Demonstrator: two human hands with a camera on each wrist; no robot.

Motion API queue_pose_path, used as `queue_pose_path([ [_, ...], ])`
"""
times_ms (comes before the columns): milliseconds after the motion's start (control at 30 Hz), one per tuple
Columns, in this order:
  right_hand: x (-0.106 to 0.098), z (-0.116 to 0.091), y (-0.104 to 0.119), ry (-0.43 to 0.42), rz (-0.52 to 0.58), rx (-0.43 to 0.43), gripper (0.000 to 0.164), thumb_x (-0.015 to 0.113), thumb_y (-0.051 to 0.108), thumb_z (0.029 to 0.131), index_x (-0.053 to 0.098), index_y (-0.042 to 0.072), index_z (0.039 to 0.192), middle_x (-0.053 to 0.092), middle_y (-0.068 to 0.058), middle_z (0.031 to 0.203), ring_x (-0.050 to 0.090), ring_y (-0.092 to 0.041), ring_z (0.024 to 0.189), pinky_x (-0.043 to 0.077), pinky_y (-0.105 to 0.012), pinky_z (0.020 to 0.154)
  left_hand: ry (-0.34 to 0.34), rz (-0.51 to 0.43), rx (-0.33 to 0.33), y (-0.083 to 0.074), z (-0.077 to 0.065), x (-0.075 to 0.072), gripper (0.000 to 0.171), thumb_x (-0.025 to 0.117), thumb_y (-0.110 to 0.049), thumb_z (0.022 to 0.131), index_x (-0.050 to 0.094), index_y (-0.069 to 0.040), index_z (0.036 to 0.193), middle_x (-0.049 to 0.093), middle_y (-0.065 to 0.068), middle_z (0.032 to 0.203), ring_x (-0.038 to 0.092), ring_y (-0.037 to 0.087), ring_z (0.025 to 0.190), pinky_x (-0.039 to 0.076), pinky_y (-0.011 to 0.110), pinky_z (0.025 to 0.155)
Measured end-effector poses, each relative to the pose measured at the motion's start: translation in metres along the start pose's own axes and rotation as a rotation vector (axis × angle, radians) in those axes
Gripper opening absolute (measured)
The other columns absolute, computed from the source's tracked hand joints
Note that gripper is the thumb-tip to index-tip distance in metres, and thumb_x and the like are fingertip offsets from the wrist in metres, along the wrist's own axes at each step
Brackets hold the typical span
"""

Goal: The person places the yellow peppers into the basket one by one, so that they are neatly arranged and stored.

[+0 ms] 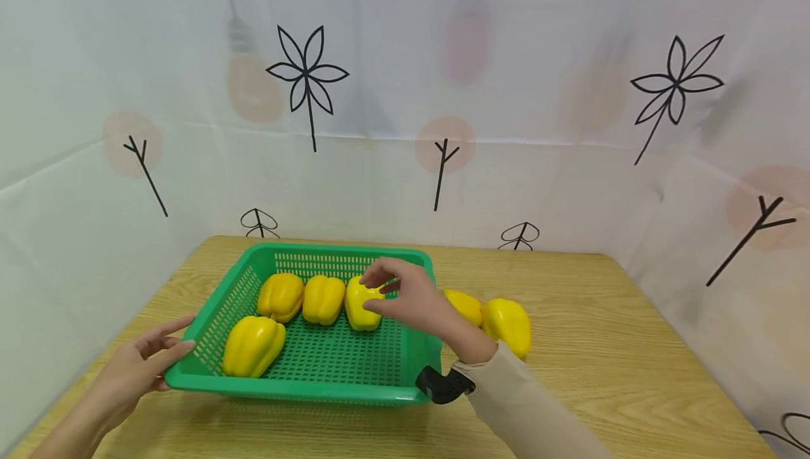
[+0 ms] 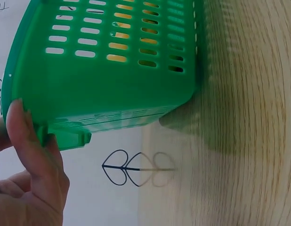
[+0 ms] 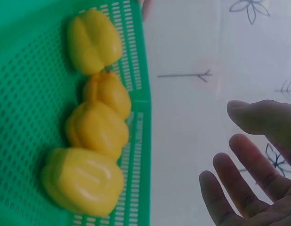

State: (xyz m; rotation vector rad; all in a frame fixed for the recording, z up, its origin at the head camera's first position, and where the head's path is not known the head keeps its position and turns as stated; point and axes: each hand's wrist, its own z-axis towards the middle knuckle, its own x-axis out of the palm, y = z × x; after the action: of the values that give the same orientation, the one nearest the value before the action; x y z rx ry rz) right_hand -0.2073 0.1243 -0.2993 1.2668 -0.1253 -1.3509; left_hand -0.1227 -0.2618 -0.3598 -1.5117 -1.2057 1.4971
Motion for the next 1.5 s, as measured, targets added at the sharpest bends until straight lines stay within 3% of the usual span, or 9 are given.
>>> queue_pose_path([
  [200, -0.016, -0.02, -0.014, -0.057, -0.027, 0.047, 0.023, 0.072, 0.006, 0.081, 0.061, 0.004, 0.101, 0.06, -0.003, 0.099, 0.057, -0.018, 0.093, 0.049, -0.039, 0.084, 0.01, 0.023, 0.0, 0.001, 0.002, 0.001, 0.063, 0.061, -0.027, 0.092, 0.034, -0.004, 0.144, 0.046, 0.01, 0.104, 0.054, 0.012, 0.057, 0.051, 0.027, 0.054],
  [433, -0.036, -0.05, -0.036, -0.149, -0.126, 0.03, 0.022, 0.073, 0.004, 0.08, 0.061, 0.002, 0.099, 0.06, -0.008, 0.098, 0.057, -0.024, 0.093, 0.049, -0.038, 0.084, 0.006, -0.009, 0.021, 0.0, 0.006, 0.007, 0.061, 0.06, -0.028, 0.093, 0.035, -0.006, 0.144, 0.047, 0.009, 0.105, 0.054, 0.011, 0.057, 0.05, 0.026, 0.053],
  [667, -0.048, -0.073, -0.051, -0.23, -0.217, 0.043, 0.021, 0.072, 0.005, 0.081, 0.062, 0.008, 0.099, 0.059, -0.004, 0.1, 0.055, -0.008, 0.094, 0.049, -0.035, 0.083, -0.018, -0.009, 0.003, 0.0, 0.003, 0.008, 0.061, 0.061, -0.028, 0.092, 0.036, -0.007, 0.144, 0.046, 0.006, 0.102, 0.051, 0.01, 0.057, 0.049, 0.025, 0.052],
  [767, -0.051, -0.082, -0.058, -0.238, -0.244, 0.05, 0.022, 0.073, 0.005, 0.08, 0.062, 0.01, 0.099, 0.059, -0.003, 0.099, 0.054, -0.007, 0.094, 0.049, -0.035, 0.082, -0.021, -0.026, -0.015, 0.001, 0.002, 0.009, 0.062, 0.061, -0.028, 0.092, 0.035, -0.008, 0.144, 0.045, 0.006, 0.103, 0.05, 0.01, 0.057, 0.048, 0.025, 0.053],
  [900, -0.056, -0.095, -0.07, -0.231, -0.304, 0.072, 0.028, 0.077, 0.008, 0.076, 0.062, 0.009, 0.099, 0.059, 0.0, 0.101, 0.053, -0.01, 0.096, 0.047, -0.039, 0.083, -0.021, -0.031, -0.016, 0.0, 0.003, 0.009, 0.061, 0.061, -0.028, 0.092, 0.036, -0.008, 0.144, 0.045, 0.006, 0.104, 0.05, 0.01, 0.058, 0.048, 0.025, 0.054],
  [1100, -0.064, -0.108, -0.085, -0.18, -0.298, 0.155, 0.038, 0.082, 0.017, 0.072, 0.062, 0.01, 0.103, 0.055, -0.003, 0.11, 0.041, -0.023, 0.109, 0.034, -0.059, 0.088, -0.014, -0.02, -0.023, -0.003, 0.002, 0.008, 0.062, 0.061, -0.03, 0.092, 0.035, -0.009, 0.144, 0.046, 0.006, 0.104, 0.051, 0.011, 0.06, 0.048, 0.025, 0.055],
  [1500, -0.081, -0.124, -0.112, -0.092, -0.357, 0.111, 0.051, 0.086, 0.013, 0.064, 0.061, 0.009, 0.107, 0.049, -0.015, 0.121, 0.032, -0.039, 0.114, 0.03, -0.068, 0.081, -0.02, -0.017, -0.041, -0.001, -0.002, 0.005, 0.062, 0.061, -0.029, 0.092, 0.035, -0.009, 0.145, 0.045, 0.006, 0.105, 0.051, 0.01, 0.06, 0.049, 0.026, 0.056],
])
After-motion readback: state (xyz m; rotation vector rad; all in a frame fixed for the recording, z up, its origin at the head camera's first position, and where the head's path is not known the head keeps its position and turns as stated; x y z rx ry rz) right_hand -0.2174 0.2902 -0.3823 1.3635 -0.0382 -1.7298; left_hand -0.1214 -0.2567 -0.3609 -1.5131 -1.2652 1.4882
